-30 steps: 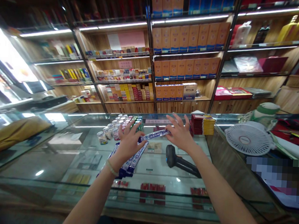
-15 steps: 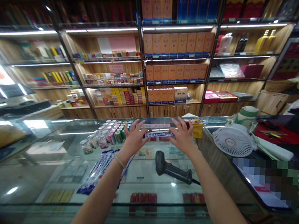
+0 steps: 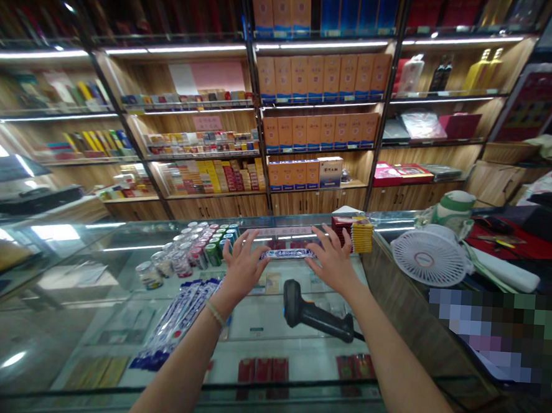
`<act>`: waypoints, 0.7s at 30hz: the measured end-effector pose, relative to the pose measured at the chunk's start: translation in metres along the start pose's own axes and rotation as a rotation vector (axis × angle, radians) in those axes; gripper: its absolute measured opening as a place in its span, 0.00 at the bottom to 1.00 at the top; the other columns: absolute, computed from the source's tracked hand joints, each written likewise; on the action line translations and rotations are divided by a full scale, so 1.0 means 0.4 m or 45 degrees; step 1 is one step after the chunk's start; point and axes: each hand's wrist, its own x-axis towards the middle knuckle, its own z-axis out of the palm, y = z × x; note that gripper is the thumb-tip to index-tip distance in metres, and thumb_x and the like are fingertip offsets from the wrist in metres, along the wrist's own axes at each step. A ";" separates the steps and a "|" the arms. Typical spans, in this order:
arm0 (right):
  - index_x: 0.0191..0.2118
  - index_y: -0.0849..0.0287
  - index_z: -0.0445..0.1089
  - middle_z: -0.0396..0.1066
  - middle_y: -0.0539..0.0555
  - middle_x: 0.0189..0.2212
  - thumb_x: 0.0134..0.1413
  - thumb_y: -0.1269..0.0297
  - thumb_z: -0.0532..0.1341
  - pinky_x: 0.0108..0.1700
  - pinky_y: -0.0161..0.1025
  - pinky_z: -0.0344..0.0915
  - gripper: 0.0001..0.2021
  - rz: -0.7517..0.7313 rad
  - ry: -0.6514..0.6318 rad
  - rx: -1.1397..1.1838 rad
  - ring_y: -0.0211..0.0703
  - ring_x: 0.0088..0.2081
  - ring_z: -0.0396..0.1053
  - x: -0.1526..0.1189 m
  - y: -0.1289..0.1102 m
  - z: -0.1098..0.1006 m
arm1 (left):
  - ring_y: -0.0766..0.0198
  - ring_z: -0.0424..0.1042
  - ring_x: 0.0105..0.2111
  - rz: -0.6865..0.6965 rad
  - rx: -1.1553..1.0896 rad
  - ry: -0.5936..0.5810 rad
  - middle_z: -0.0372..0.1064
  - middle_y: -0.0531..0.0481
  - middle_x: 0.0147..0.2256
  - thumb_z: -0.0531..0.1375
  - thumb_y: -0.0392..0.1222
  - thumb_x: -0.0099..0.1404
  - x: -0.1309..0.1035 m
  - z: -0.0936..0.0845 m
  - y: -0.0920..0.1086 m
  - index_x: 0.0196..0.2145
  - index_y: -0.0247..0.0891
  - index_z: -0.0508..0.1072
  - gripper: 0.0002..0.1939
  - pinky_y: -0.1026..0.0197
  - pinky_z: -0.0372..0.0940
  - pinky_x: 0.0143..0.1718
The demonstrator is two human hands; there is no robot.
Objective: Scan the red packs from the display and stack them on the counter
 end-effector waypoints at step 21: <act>0.51 0.47 0.75 0.65 0.55 0.66 0.65 0.54 0.61 0.70 0.60 0.34 0.13 -0.005 -0.017 -0.038 0.56 0.68 0.53 -0.004 -0.014 0.004 | 0.41 0.49 0.70 -0.020 -0.156 -0.108 0.63 0.50 0.67 0.58 0.50 0.72 0.002 -0.001 0.003 0.34 0.48 0.82 0.14 0.25 0.39 0.66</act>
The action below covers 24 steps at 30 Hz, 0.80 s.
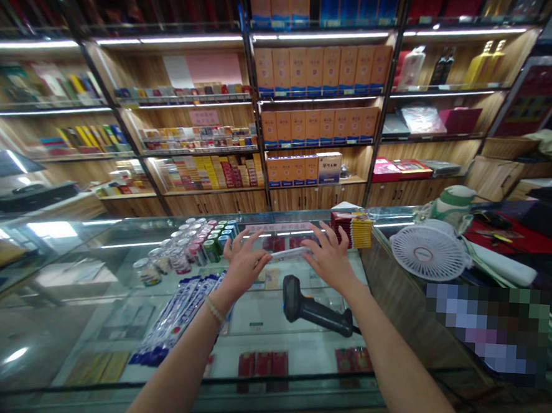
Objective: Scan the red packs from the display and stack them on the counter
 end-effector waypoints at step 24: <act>0.47 0.49 0.76 0.61 0.58 0.67 0.61 0.53 0.65 0.70 0.60 0.35 0.12 -0.053 0.065 0.044 0.58 0.70 0.49 -0.004 -0.033 0.003 | 0.44 0.49 0.70 -0.030 -0.065 0.046 0.58 0.43 0.69 0.59 0.58 0.69 -0.005 0.005 0.016 0.51 0.49 0.78 0.19 0.32 0.39 0.69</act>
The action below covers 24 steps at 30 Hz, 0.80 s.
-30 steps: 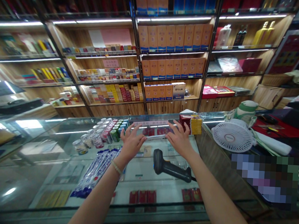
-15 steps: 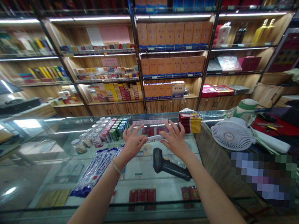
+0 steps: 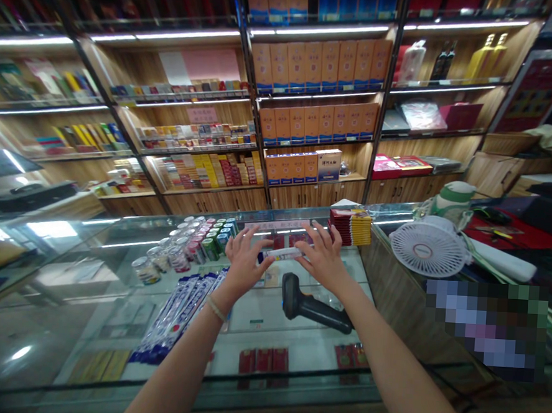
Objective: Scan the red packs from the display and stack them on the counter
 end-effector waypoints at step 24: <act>0.47 0.49 0.77 0.59 0.58 0.68 0.59 0.50 0.67 0.70 0.61 0.34 0.14 0.037 -0.031 0.033 0.58 0.70 0.47 0.004 -0.002 -0.012 | 0.41 0.52 0.69 0.156 0.150 0.295 0.59 0.47 0.68 0.68 0.54 0.62 -0.011 0.009 -0.001 0.42 0.55 0.82 0.10 0.30 0.34 0.68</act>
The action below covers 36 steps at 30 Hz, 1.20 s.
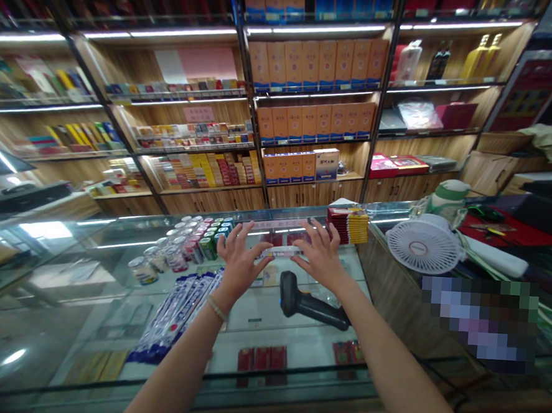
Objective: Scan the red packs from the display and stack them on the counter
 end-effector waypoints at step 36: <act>0.69 0.53 0.60 0.50 0.63 0.73 0.64 0.45 0.60 0.71 0.65 0.37 0.33 0.044 -0.240 -0.094 0.61 0.73 0.41 -0.008 -0.029 -0.133 | 0.38 0.50 0.70 -0.151 -0.040 -0.027 0.56 0.42 0.69 0.67 0.49 0.65 0.010 -0.022 -0.039 0.45 0.52 0.81 0.11 0.26 0.36 0.66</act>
